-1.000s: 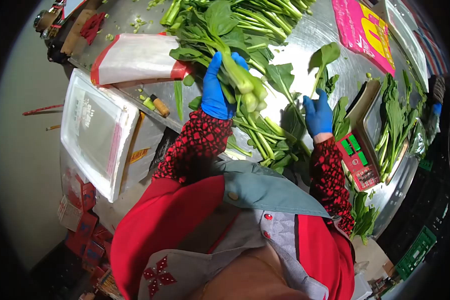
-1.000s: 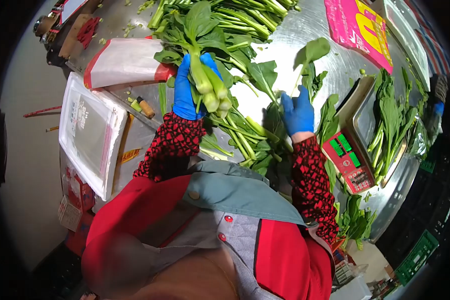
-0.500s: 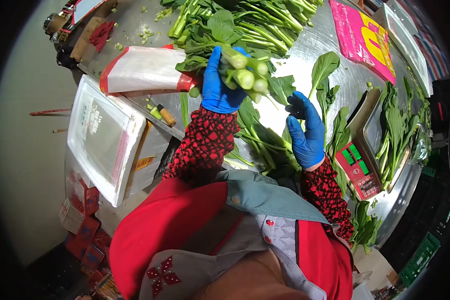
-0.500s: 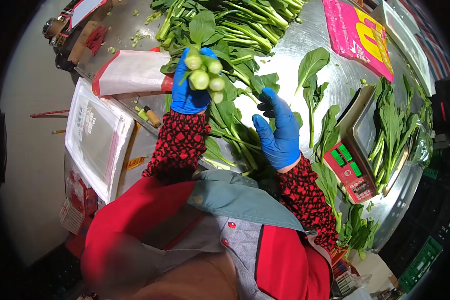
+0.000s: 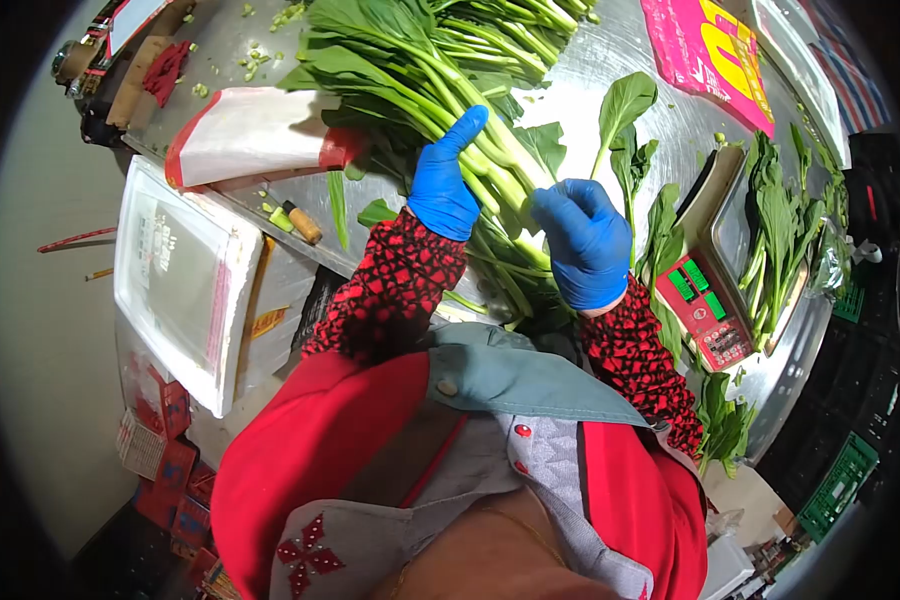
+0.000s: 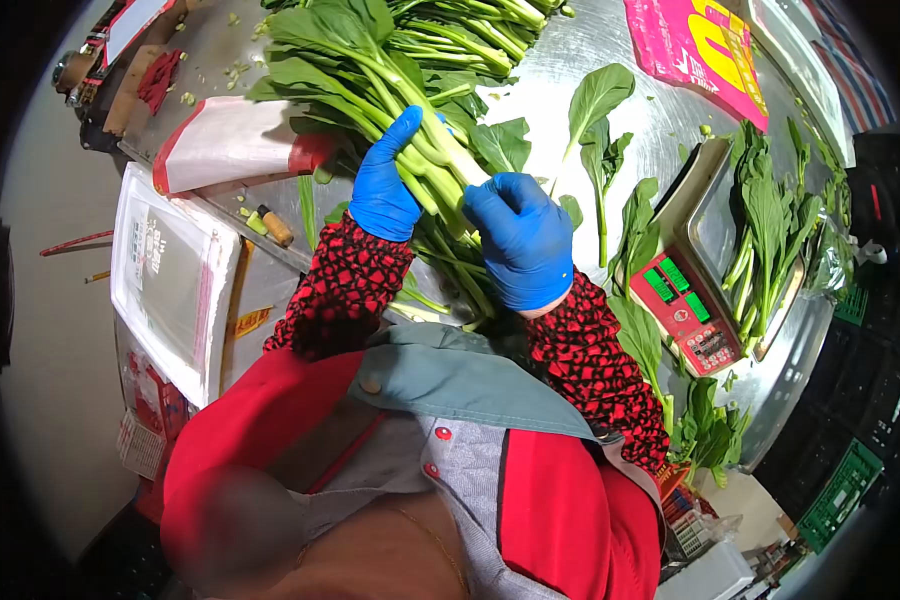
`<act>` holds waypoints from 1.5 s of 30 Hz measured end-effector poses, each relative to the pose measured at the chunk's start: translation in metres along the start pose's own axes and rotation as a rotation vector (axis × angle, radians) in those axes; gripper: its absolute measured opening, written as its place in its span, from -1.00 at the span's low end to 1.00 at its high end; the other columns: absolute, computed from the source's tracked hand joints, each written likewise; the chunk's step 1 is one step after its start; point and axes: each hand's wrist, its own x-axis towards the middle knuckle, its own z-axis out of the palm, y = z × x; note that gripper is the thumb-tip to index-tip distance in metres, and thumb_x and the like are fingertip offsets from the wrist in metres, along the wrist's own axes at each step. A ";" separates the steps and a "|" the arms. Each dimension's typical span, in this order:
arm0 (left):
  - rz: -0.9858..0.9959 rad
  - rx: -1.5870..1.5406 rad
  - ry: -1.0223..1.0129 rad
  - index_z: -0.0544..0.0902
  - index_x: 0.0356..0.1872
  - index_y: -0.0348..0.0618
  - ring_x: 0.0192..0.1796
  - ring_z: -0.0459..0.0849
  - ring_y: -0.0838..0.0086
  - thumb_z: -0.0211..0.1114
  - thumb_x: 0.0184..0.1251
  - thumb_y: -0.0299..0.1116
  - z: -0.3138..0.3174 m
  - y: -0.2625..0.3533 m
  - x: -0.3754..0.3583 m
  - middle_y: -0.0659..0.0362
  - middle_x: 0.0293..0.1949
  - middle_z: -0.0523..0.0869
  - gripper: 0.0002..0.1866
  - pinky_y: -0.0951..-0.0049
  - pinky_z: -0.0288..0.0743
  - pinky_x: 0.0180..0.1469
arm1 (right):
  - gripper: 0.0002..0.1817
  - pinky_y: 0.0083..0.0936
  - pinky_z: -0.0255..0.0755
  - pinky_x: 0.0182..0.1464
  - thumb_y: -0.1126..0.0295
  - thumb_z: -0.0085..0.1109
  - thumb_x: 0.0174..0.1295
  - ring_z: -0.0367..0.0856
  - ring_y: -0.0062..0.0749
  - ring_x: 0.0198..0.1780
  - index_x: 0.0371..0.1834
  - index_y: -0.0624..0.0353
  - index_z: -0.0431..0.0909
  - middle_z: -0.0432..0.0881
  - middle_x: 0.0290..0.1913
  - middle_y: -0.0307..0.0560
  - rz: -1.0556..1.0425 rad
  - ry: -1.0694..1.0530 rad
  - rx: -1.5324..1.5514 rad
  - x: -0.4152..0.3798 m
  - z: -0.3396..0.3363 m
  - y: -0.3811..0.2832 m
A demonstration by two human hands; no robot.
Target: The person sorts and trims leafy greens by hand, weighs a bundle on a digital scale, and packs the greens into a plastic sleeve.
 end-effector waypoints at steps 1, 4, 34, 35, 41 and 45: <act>-0.028 -0.055 -0.026 0.51 -0.10 -0.26 -0.21 0.63 0.29 0.24 0.16 -0.29 -0.003 -0.002 0.001 0.06 -0.25 0.64 -0.67 0.31 0.52 -0.09 | -0.61 -0.59 0.42 -0.30 0.67 0.21 -0.06 0.53 -0.39 -0.35 -0.11 0.10 0.54 0.51 -0.33 -0.10 0.000 0.001 0.000 0.001 -0.001 -0.002; -0.050 -0.032 -0.044 0.53 -0.12 -0.27 -0.21 0.64 0.30 0.23 0.15 -0.31 -0.012 -0.009 0.007 0.06 -0.26 0.64 -0.69 0.34 0.52 -0.09 | -0.67 -0.65 0.38 -0.32 0.68 0.20 -0.05 0.51 -0.45 -0.43 -0.17 0.15 0.54 0.51 -0.41 -0.10 0.161 0.044 0.119 0.009 -0.010 -0.015; -0.125 0.103 -0.310 0.38 0.14 -0.25 0.02 0.55 0.36 0.19 0.05 -0.57 -0.019 -0.028 -0.020 0.11 -0.01 0.56 -0.47 0.36 0.42 0.10 | -0.17 -0.30 0.15 0.23 0.27 0.23 0.08 0.22 0.04 0.24 0.34 0.29 -0.05 0.18 0.25 0.24 0.160 -0.030 -0.043 -0.025 0.030 0.001; -0.124 0.096 -0.319 0.38 0.15 -0.25 0.04 0.54 0.35 0.19 0.05 -0.56 -0.020 -0.028 -0.020 0.11 0.00 0.56 -0.47 0.35 0.41 0.11 | -0.17 -0.30 0.15 0.23 0.27 0.23 0.08 0.22 0.04 0.24 0.34 0.29 -0.05 0.18 0.25 0.24 0.156 -0.032 -0.036 -0.025 0.032 0.001; -0.157 0.039 -0.343 0.36 0.16 -0.24 0.06 0.52 0.35 0.19 0.03 -0.57 -0.020 -0.026 -0.020 0.10 0.02 0.53 -0.44 0.34 0.38 0.14 | -0.16 -0.25 0.18 0.19 0.31 0.23 0.05 0.25 0.11 0.19 0.34 0.28 -0.06 0.20 0.22 0.26 0.161 -0.032 -0.045 -0.026 0.033 0.001; -0.055 0.186 -0.347 0.34 0.17 -0.25 0.06 0.50 0.38 0.24 0.09 -0.48 -0.014 -0.024 -0.022 0.11 0.02 0.53 -0.45 0.36 0.35 0.15 | -0.16 -0.28 0.14 0.23 0.31 0.23 0.06 0.21 0.06 0.24 0.34 0.28 -0.06 0.17 0.25 0.23 0.157 -0.056 -0.048 -0.021 0.032 0.000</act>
